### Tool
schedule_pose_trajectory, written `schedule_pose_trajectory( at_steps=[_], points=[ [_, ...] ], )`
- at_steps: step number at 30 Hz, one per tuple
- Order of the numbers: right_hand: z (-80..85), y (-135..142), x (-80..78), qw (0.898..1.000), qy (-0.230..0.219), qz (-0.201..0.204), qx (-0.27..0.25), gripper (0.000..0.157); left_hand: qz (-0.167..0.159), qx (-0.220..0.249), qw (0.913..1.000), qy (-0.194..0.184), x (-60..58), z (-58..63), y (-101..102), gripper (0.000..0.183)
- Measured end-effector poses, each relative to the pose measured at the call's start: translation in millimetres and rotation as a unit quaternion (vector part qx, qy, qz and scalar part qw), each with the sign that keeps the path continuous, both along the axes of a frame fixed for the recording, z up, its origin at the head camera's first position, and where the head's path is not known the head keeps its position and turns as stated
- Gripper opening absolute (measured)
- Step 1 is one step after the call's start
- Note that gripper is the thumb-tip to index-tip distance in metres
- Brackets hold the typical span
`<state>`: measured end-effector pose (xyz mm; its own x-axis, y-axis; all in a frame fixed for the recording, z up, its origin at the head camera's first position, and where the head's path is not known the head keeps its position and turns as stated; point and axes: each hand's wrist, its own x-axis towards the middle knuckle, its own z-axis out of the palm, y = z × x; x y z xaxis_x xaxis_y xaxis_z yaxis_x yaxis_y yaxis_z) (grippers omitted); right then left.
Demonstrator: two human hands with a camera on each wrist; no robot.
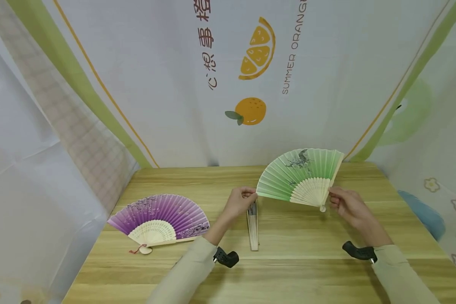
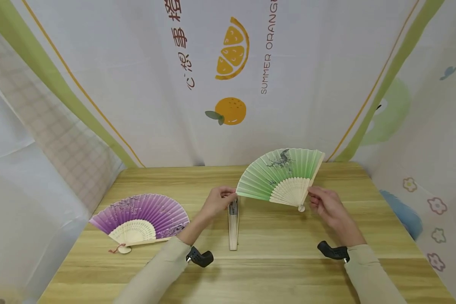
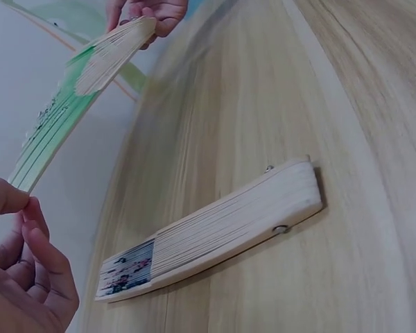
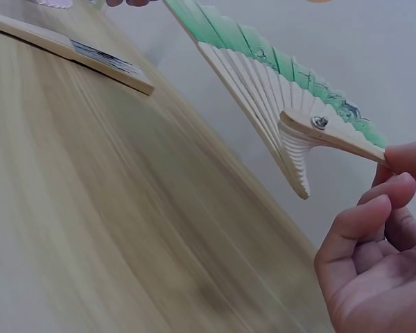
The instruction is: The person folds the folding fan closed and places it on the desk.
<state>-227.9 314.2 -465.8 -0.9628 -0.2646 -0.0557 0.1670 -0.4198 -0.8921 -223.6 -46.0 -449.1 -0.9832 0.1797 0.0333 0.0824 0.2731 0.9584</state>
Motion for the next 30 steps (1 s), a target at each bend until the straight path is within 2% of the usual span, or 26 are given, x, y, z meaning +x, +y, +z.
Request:
schedule_pose_trajectory(
  at_steps=[8,15,21,30],
  points=[
    [-3.2,-12.0,2.4,1.0,0.004,0.003,-0.013,0.027,-0.01,0.042,0.9979,-0.048,0.4,5.4,-5.6,0.03],
    [-8.5,-35.2,2.3,1.0,0.021,-0.014,-0.016,0.025,0.035,0.076,0.9952,-0.051,-8.1,1.4,-17.7,0.027],
    [-10.9,-53.9,-2.6,0.999,0.026,-0.033,-0.013,0.024,0.069,0.073,0.994,-0.044,-13.2,3.2,-29.8,0.022],
    [-11.6,-84.9,-7.9,0.998,0.047,-0.043,0.013,0.025,0.108,0.08,0.9903,-0.034,-17.6,8.1,-53.0,0.024]
  ],
)
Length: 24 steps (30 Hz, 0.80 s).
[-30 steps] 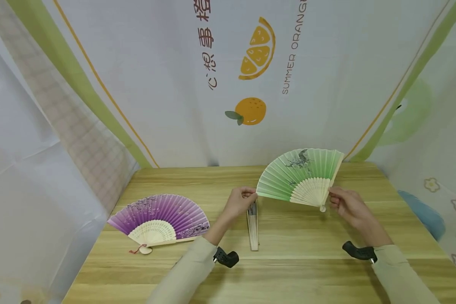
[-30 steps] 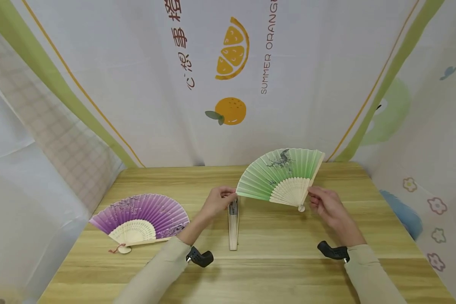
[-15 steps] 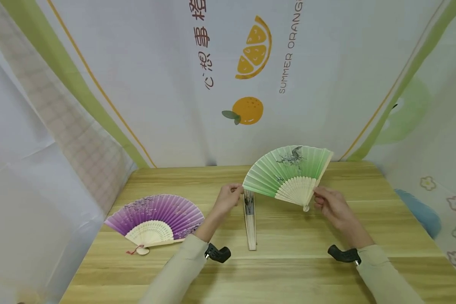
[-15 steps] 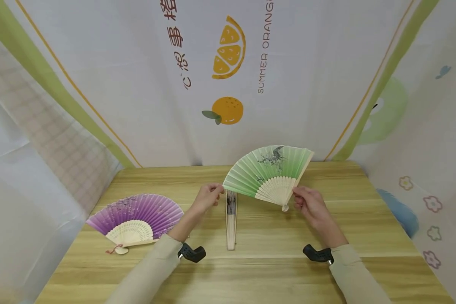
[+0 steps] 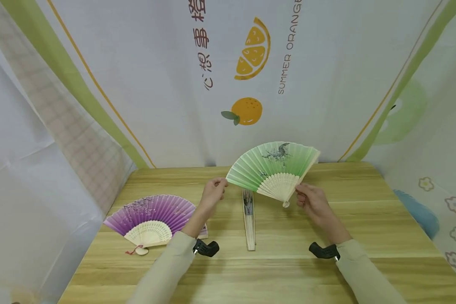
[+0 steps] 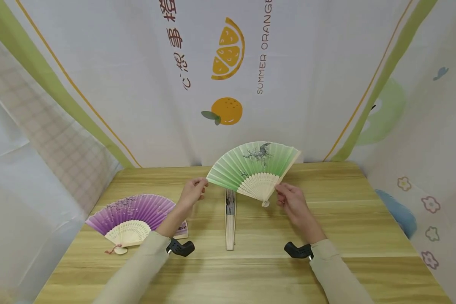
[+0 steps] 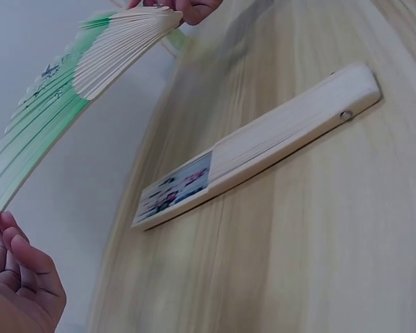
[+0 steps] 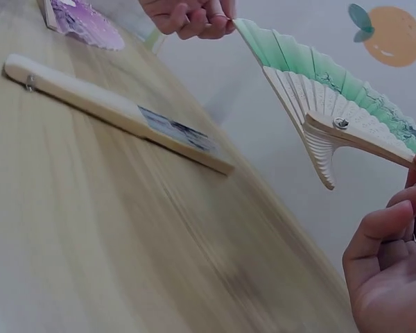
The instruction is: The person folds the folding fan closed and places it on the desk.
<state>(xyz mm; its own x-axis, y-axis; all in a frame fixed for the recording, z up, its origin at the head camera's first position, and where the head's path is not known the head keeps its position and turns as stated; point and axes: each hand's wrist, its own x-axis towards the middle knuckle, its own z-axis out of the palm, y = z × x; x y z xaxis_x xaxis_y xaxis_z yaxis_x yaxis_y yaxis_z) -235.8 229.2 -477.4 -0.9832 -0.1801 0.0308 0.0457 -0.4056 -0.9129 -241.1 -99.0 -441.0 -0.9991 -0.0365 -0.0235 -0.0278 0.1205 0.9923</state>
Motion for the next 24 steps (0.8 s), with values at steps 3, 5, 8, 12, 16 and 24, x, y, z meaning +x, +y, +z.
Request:
schedule_pose_trajectory(
  at_steps=[3,5,8,12,16,24],
  points=[
    [-3.8,-13.0,-1.3,1.0,-0.004,-0.011,0.003,0.027,0.019,-0.004,0.9998,0.004,-3.6,2.7,-9.3,0.023],
    [-6.5,-21.6,-2.0,1.0,-0.008,-0.018,0.012,0.029,0.032,-0.009,0.9994,0.006,-5.6,4.7,-15.9,0.023],
    [-9.9,-33.7,-1.9,0.999,-0.01,-0.03,0.032,0.03,0.052,-0.014,0.9985,0.006,-8.3,7.5,-25.3,0.024],
    [-12.0,-47.5,0.1,0.998,0.005,-0.037,0.057,0.027,0.065,-0.025,0.9976,0.007,-11.7,11.5,-35.3,0.023],
    [-12.8,-57.4,3.4,0.996,0.024,-0.045,0.073,0.022,0.068,-0.027,0.9973,0.009,-15.1,14.7,-40.9,0.021],
    [-19.4,-64.4,8.6,0.995,0.026,-0.061,0.069,0.02,0.061,-0.019,0.9979,0.003,-21.4,14.1,-46.0,0.024]
  ],
)
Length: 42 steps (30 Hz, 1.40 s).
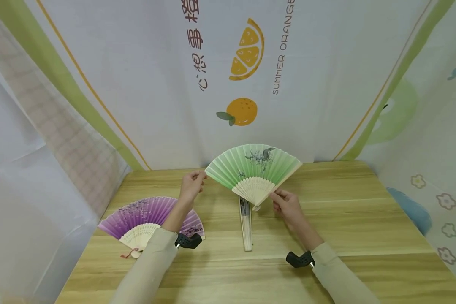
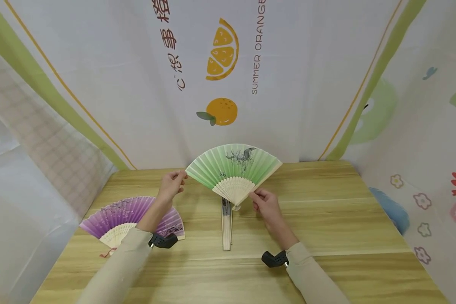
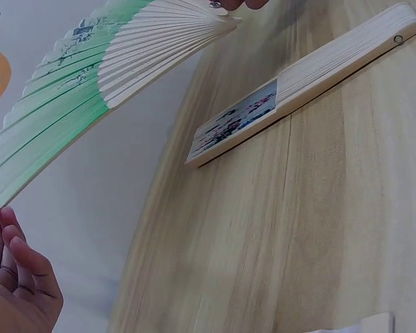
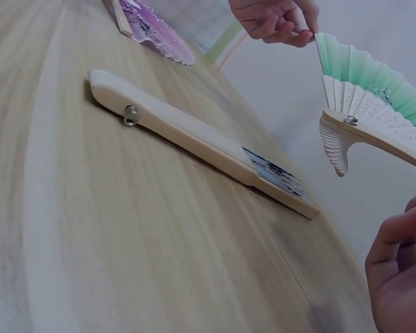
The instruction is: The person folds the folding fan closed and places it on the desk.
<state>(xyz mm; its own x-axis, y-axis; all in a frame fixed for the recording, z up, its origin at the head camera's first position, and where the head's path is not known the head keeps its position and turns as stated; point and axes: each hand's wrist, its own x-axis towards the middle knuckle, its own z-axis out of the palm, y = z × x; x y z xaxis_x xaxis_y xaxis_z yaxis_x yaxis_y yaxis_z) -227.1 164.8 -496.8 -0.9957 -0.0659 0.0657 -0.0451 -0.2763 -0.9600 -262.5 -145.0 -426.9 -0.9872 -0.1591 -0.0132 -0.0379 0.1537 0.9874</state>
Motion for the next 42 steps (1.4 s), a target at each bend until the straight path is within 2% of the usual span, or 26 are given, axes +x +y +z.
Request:
schedule_pose_trajectory(
  at_steps=[9,24,30,42],
  points=[
    [-2.1,-2.6,0.0,1.0,0.003,-0.006,0.009,0.021,-0.003,-0.001,1.0,0.007,-0.8,0.8,0.3,0.026],
    [0.9,-3.2,-3.8,0.998,0.008,0.018,0.054,0.022,-0.005,0.008,0.9999,0.014,-4.7,4.4,12.7,0.027],
    [3.4,-5.6,-5.0,0.996,0.011,0.02,0.083,0.015,-0.012,0.014,0.9996,0.021,-8.3,6.3,15.9,0.024],
    [4.3,-8.8,-5.5,0.989,0.009,0.034,0.142,0.016,-0.031,0.007,0.9992,0.024,-14.3,11.3,26.4,0.025]
  ],
)
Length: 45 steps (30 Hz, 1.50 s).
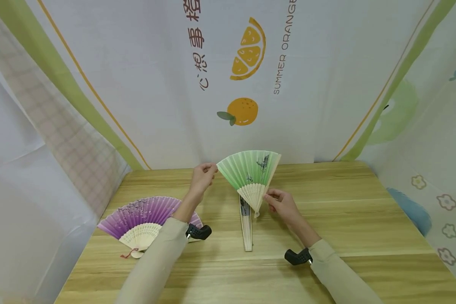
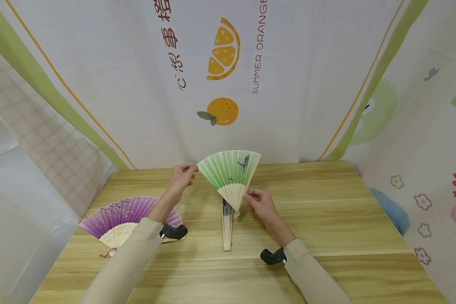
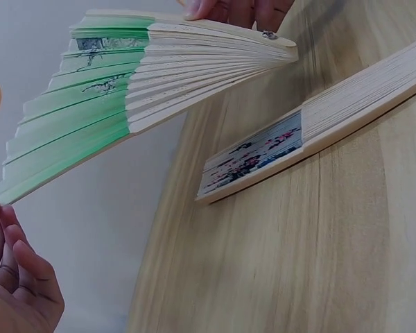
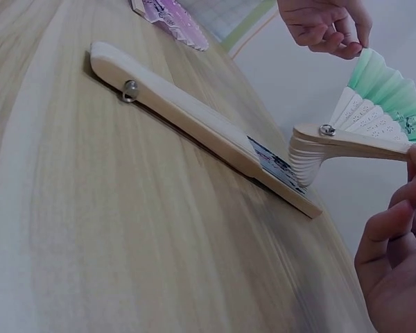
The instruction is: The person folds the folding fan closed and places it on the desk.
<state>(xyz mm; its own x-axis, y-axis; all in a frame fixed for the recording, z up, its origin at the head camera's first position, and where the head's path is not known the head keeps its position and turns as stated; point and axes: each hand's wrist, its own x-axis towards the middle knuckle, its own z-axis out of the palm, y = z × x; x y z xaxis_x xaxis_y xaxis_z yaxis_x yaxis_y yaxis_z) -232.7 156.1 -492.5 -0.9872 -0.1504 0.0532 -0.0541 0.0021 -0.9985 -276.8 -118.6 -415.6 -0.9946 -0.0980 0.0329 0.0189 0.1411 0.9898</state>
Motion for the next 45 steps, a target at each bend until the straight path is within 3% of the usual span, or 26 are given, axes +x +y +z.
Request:
schedule_pose_trajectory(
  at_steps=[11,23,30,45],
  points=[
    [0.7,-0.1,-0.8,1.0,0.018,0.019,0.015,0.014,-0.01,-0.022,0.9995,0.022,-6.4,2.7,12.3,0.02],
    [5.1,-5.4,2.0,0.998,0.008,0.04,0.038,0.014,-0.034,-0.02,0.9984,0.039,-8.1,1.5,17.2,0.019],
    [6.1,-10.9,4.7,0.998,0.012,0.053,0.036,0.011,-0.02,-0.028,0.9989,0.034,-9.1,1.3,21.5,0.017],
    [2.5,-14.8,6.3,0.998,0.003,0.055,0.039,0.014,-0.04,-0.043,0.9979,0.029,-7.4,1.1,35.6,0.017]
  ],
)
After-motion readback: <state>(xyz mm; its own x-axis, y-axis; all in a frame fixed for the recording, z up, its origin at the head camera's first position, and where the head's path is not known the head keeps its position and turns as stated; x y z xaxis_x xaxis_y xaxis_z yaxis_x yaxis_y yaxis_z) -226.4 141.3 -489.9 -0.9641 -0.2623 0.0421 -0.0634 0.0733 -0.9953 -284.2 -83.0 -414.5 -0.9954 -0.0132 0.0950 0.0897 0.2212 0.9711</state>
